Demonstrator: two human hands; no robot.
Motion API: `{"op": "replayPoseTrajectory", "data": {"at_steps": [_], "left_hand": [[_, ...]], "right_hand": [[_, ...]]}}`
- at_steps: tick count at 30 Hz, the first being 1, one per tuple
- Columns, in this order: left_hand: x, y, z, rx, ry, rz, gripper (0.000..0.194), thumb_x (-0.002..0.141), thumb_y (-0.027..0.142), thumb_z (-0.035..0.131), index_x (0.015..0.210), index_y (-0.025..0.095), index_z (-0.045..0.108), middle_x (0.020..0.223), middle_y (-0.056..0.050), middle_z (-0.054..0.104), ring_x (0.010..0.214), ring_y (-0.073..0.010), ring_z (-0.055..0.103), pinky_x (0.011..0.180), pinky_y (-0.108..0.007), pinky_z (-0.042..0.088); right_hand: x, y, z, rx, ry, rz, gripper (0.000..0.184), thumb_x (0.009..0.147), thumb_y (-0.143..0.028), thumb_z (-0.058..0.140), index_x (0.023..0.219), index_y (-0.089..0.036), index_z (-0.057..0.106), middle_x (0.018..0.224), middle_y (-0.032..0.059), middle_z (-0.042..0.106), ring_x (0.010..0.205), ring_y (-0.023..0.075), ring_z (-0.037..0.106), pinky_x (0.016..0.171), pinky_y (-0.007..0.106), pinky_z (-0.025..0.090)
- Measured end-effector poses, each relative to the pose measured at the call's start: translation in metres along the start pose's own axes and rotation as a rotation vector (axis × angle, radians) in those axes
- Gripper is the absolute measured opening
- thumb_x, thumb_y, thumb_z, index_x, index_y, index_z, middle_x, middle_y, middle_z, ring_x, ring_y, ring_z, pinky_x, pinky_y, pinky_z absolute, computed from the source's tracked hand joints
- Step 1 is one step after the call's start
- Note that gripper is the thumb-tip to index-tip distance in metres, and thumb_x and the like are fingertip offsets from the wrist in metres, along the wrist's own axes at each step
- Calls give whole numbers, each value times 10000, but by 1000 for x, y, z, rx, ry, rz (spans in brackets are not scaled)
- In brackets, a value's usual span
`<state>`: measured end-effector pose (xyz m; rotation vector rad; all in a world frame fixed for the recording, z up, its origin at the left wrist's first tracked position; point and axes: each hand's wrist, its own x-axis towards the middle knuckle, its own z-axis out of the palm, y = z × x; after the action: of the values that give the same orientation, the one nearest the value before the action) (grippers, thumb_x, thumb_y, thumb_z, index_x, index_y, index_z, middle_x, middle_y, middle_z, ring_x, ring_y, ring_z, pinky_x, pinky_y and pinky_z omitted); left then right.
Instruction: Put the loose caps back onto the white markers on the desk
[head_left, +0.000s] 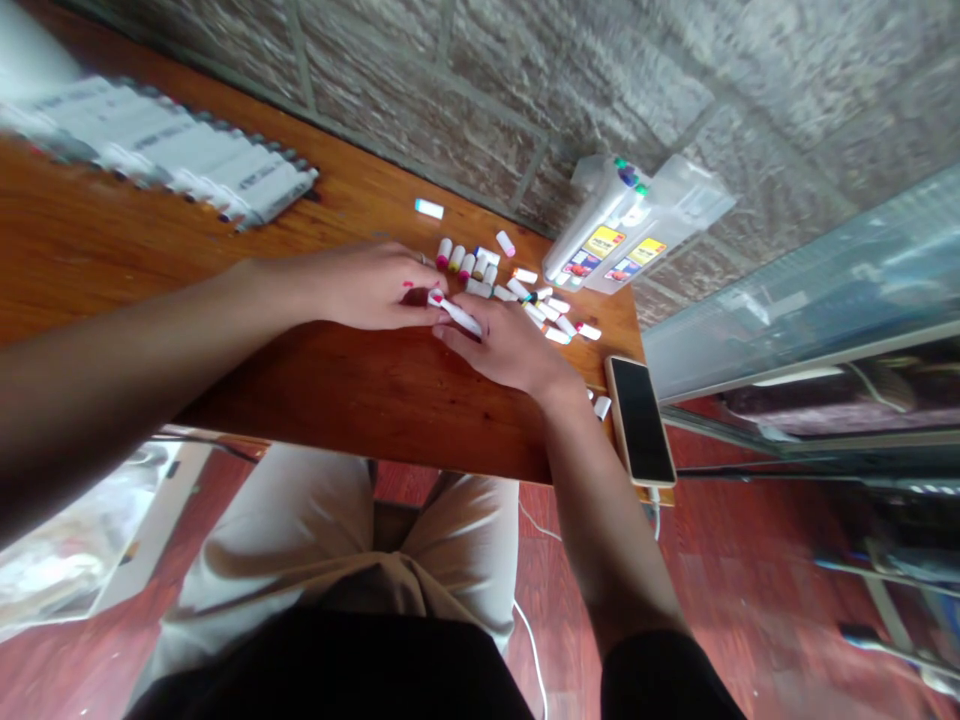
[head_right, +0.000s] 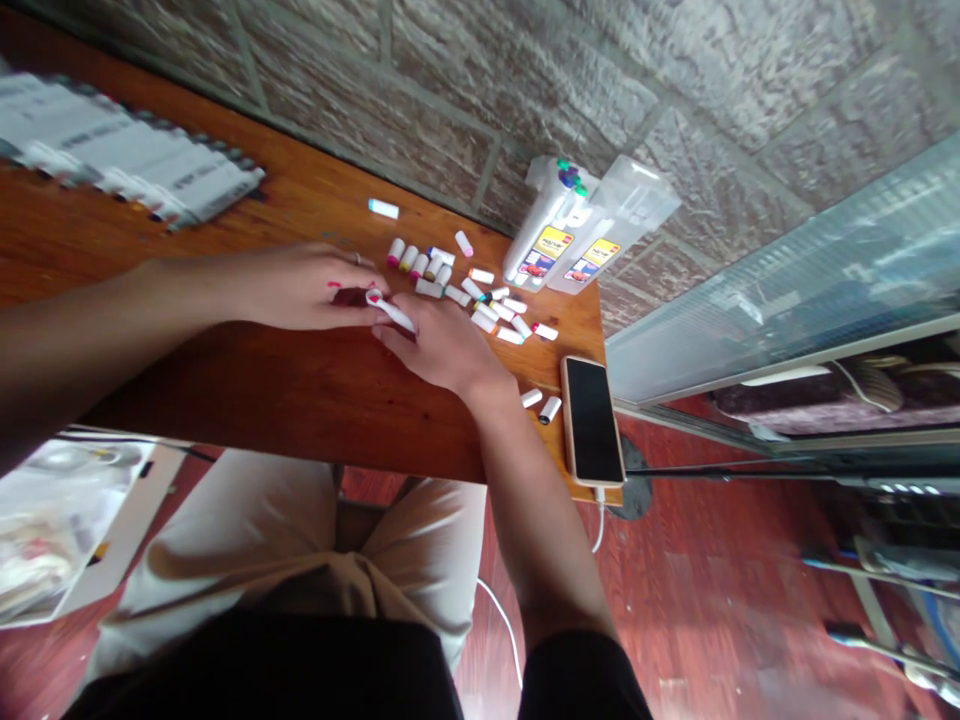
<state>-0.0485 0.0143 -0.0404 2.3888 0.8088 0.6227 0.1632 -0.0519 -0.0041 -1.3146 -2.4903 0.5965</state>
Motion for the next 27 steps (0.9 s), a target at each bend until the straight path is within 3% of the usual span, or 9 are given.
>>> {"op": "replayPoseTrajectory", "data": {"at_steps": [4,9,18,27], "left_hand": [[-1,7,-6,118,-145,5,374,939,450,588,911,98,714,809,-23,651,859,-161,622,923,-305,424],[-2,1,-3,156,-136,9,446,953,513,562,943,88,697,878,-21,680,876,-140,618,986,-329,436],[0,6,-5,254,-141,14,469,976,518,518,925,86,694,826,-10,675,734,-90,571,837,-260,467],[-1,6,-6,238,-142,2,522,950,537,523,943,42,691,853,-14,693,773,-76,575,882,-284,461]], "right_hand": [[-1,-2,-1,-17,-17,3,159,968,-327,574,938,-180,629,874,24,650,813,175,574,755,280,370],[-1,0,-1,-10,-12,-9,145,975,-310,567,962,-175,616,878,16,651,806,152,564,756,266,366],[-1,0,-1,-3,-10,-7,150,976,-309,567,973,-172,629,894,18,666,800,147,570,762,263,367],[-1,0,-1,8,1,-22,177,976,-326,571,987,-168,649,887,18,674,795,141,570,750,250,369]]}}
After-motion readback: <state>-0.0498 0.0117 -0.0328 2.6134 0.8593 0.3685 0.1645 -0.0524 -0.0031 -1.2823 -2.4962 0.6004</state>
